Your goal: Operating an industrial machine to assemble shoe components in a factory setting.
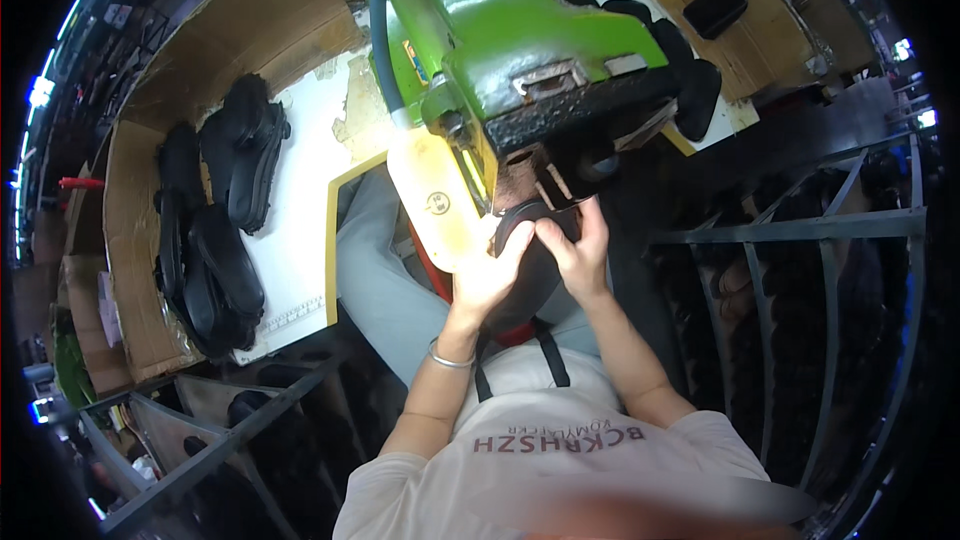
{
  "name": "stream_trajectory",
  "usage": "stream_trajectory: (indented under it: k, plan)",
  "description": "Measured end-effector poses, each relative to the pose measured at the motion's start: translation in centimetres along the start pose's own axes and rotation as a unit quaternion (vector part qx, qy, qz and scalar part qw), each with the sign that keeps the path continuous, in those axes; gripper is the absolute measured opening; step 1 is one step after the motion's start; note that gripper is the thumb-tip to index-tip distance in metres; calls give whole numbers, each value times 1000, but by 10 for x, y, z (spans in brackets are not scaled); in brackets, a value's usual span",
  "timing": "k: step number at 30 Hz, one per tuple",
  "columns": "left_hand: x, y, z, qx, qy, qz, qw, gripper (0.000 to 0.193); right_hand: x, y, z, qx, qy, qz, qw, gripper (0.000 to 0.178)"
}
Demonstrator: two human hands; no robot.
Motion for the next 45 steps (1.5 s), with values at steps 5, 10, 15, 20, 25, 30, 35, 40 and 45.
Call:
stream_trajectory:
  k: [5,10,15,20,25,30,35,40,45]
  plan:
    - [15,1,15,62,34,-17,997,9,19,90,-7,-133,-67,206,967,46]
    - [3,18,22,130,199,-20,971,4,3,114,-39,-100,-149,219,959,36]
    - [-2,25,18,189,169,16,967,16,12,101,-59,-61,-140,209,966,34]
    - [-25,23,15,104,78,27,991,9,39,114,-32,-139,-166,269,938,49]
    - [-17,11,5,168,123,123,970,16,37,118,-41,-128,-137,263,946,44]
    - [-20,8,4,-33,484,-23,874,44,41,123,-51,-111,-133,236,956,39]
    - [9,4,30,9,108,-63,992,17,46,122,-41,-90,-172,235,952,40]
    - [16,-8,14,109,2,36,993,17,40,119,-15,-129,-194,262,937,44]
    - [-21,13,9,113,23,32,993,9,16,126,-19,-157,-182,282,929,48]
Point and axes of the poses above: each hand's wrist, its own y-axis away from the middle knuckle, its own z-axis out of the palm, x = y × z, the point moved 1 cm from there along -y, towards the middle knuckle, and after that the axes turned 10 degrees about -x, right-handed, at the moved point
